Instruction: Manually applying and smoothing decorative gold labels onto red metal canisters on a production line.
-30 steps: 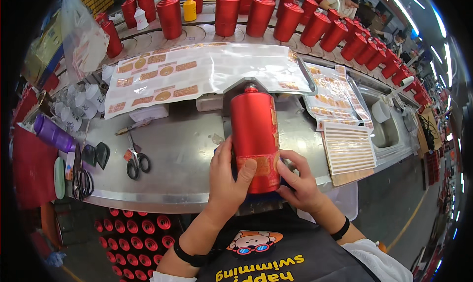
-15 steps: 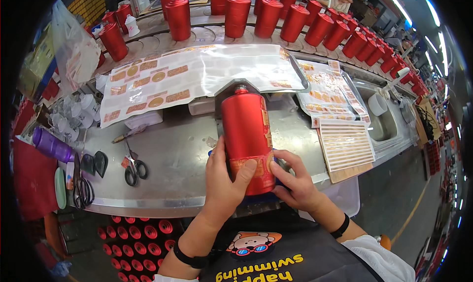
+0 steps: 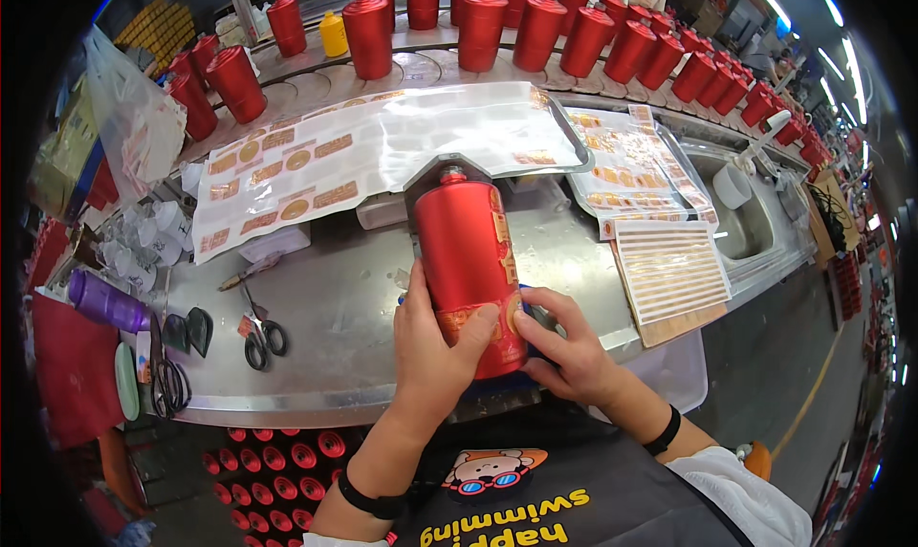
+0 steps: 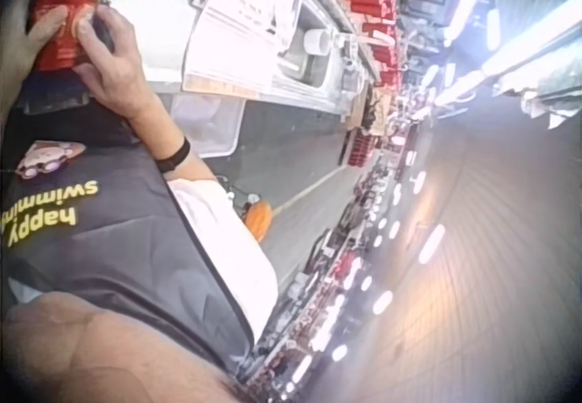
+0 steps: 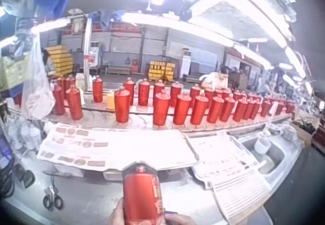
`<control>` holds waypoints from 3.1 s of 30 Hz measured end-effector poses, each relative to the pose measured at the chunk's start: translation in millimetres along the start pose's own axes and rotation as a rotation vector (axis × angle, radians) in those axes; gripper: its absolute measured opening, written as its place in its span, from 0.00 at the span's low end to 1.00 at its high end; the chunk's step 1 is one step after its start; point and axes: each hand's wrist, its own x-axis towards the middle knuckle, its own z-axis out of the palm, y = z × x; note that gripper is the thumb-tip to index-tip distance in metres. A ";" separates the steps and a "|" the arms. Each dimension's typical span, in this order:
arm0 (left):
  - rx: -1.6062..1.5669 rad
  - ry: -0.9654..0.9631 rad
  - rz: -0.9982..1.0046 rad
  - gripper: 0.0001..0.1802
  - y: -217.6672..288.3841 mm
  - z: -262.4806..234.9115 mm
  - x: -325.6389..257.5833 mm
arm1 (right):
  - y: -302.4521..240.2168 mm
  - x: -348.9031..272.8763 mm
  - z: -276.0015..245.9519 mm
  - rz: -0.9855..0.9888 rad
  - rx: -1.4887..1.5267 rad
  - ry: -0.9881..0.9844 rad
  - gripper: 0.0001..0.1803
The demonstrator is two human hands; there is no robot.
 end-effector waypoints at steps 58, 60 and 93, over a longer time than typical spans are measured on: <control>-0.141 -0.062 0.047 0.39 -5.4 -7.3 -5.5 | -5.3 46.9 3.2 0.379 0.193 0.034 0.36; -0.199 -0.054 0.031 0.37 -5.4 -7.1 -6.3 | 0.1 43.6 7.1 0.365 0.187 0.045 0.36; -0.614 -0.108 -0.303 0.21 61.3 -45.4 4.7 | 8.0 35.9 -1.1 0.343 0.295 0.029 0.36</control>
